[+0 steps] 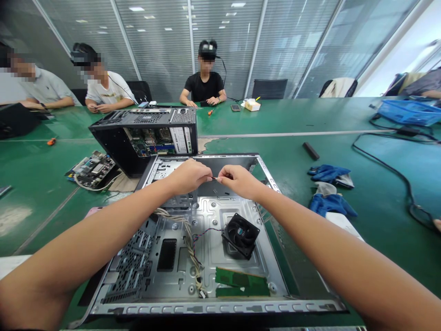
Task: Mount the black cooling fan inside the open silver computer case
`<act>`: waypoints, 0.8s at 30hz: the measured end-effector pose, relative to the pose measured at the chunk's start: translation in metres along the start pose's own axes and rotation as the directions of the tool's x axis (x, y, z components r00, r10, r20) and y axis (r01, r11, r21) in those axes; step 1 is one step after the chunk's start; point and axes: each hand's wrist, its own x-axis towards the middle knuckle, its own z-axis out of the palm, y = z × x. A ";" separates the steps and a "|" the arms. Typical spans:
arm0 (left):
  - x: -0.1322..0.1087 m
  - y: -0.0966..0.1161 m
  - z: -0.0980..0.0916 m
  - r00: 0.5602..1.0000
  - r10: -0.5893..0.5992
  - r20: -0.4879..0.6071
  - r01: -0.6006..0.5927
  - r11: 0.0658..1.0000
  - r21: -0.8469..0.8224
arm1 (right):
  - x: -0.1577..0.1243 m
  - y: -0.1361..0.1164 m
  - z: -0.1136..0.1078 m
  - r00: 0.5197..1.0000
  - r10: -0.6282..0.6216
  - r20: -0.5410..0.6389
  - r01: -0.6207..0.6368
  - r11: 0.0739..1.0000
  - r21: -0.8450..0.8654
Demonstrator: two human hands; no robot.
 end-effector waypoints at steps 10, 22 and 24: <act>-0.006 -0.004 -0.004 0.997 -0.042 -0.071 0.032 0.990 -0.135 | 0.003 0.013 0.002 1.000 0.010 -0.009 -0.011 0.999 -0.030; -0.002 0.000 0.000 1.000 -0.006 -0.011 0.006 1.000 -0.002 | 0.004 0.009 0.001 0.997 -0.042 0.070 0.049 0.993 -0.105; -0.001 0.001 0.001 1.000 -0.013 -0.002 0.013 1.000 0.010 | 0.004 0.008 0.001 0.997 -0.049 0.066 0.055 0.994 -0.089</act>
